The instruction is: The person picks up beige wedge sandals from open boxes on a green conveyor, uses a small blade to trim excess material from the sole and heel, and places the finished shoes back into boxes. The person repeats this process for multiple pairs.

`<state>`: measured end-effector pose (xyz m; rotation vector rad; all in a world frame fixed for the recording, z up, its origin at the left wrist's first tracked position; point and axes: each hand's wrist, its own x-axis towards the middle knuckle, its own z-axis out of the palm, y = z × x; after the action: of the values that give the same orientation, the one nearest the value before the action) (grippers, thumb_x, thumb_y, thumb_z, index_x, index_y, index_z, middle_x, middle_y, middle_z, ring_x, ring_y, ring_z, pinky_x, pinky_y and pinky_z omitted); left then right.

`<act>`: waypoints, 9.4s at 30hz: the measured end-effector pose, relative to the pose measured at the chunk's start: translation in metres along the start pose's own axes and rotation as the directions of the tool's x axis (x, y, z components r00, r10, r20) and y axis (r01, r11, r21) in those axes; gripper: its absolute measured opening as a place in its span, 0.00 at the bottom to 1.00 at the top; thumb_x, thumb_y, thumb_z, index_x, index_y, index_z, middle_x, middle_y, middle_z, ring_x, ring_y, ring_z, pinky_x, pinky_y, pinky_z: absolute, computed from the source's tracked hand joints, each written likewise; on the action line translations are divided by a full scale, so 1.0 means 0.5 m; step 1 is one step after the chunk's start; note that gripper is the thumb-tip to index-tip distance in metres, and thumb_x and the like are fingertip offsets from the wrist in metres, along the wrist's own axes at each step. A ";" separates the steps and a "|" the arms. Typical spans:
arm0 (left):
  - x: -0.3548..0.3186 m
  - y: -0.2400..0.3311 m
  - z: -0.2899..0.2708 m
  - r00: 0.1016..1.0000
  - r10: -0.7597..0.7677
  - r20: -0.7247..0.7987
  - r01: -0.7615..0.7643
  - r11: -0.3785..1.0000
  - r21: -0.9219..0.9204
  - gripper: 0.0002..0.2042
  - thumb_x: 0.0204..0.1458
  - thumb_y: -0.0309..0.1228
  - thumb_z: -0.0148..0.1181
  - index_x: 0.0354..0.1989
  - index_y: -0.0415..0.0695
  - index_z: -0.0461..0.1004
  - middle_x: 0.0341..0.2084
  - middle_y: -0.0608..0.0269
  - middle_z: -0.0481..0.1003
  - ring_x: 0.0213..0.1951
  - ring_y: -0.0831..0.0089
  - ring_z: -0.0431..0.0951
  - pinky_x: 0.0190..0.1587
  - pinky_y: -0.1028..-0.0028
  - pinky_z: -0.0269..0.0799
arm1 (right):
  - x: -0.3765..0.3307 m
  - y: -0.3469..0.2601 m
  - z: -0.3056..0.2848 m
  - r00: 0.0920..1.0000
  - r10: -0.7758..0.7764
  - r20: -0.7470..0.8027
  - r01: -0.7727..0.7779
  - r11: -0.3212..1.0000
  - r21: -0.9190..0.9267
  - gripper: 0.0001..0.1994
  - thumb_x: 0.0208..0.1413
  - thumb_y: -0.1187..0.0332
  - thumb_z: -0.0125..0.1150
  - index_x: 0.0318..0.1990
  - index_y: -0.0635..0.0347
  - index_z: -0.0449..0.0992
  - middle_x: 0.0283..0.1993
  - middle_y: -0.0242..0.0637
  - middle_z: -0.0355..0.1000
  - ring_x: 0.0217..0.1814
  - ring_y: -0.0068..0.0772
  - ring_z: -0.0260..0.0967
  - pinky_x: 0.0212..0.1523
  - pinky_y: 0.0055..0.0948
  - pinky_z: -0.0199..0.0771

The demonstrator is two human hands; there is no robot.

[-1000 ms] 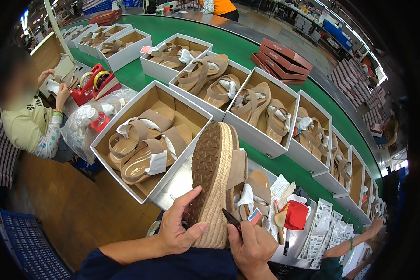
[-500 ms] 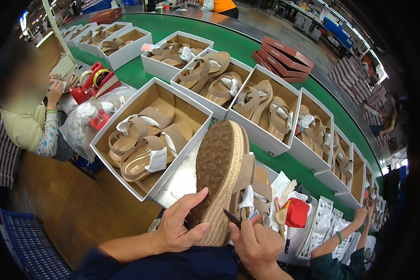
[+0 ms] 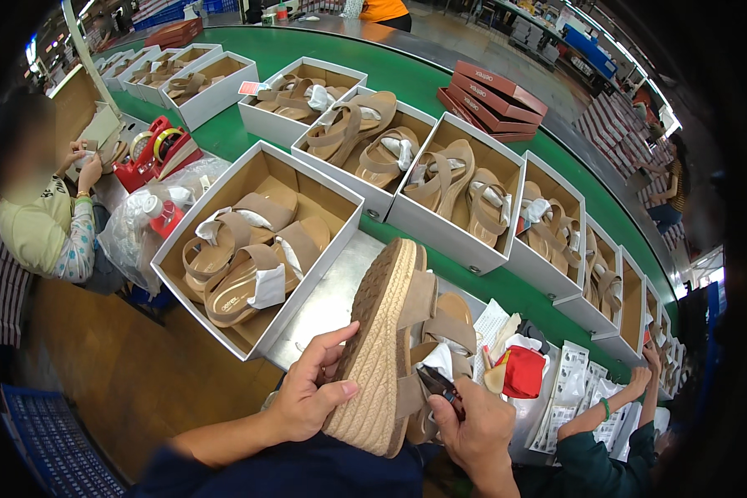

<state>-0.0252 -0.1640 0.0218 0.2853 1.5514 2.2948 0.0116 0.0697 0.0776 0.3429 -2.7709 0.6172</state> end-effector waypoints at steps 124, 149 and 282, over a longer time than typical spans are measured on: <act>0.032 -0.164 -0.117 0.899 0.009 0.438 0.415 0.300 -0.859 0.35 0.60 0.62 0.44 0.68 0.49 0.58 0.51 0.40 0.71 0.54 0.41 0.72 0.54 0.41 0.69 | -0.093 -0.055 0.124 0.978 0.181 0.106 0.005 -0.525 0.851 0.26 0.53 0.72 0.60 0.57 0.64 0.55 0.46 0.61 0.68 0.51 0.55 0.70 0.51 0.50 0.73; 0.035 -0.189 -0.135 0.854 0.163 0.495 0.440 0.281 -0.853 0.37 0.60 0.58 0.47 0.71 0.46 0.52 0.56 0.37 0.66 0.59 0.39 0.67 0.59 0.40 0.65 | -0.047 -0.134 0.097 0.984 -0.165 -0.067 0.176 0.858 0.482 0.16 0.43 0.75 0.73 0.43 0.61 0.78 0.39 0.43 0.77 0.47 0.47 0.79 0.45 0.37 0.81; 0.045 -0.169 -0.168 0.898 -0.029 0.439 0.432 0.238 -0.870 0.33 0.60 0.58 0.47 0.61 0.42 0.66 0.51 0.42 0.70 0.51 0.46 0.74 0.52 0.48 0.73 | 0.032 -0.146 0.121 0.999 0.020 0.037 -0.041 0.670 0.742 0.12 0.44 0.81 0.72 0.37 0.66 0.77 0.36 0.45 0.78 0.43 0.46 0.81 0.42 0.34 0.82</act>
<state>-0.0608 -0.1984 -0.0887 0.0649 -0.1984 2.2854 0.0044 -0.0244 0.0576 0.4598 -2.3959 1.7681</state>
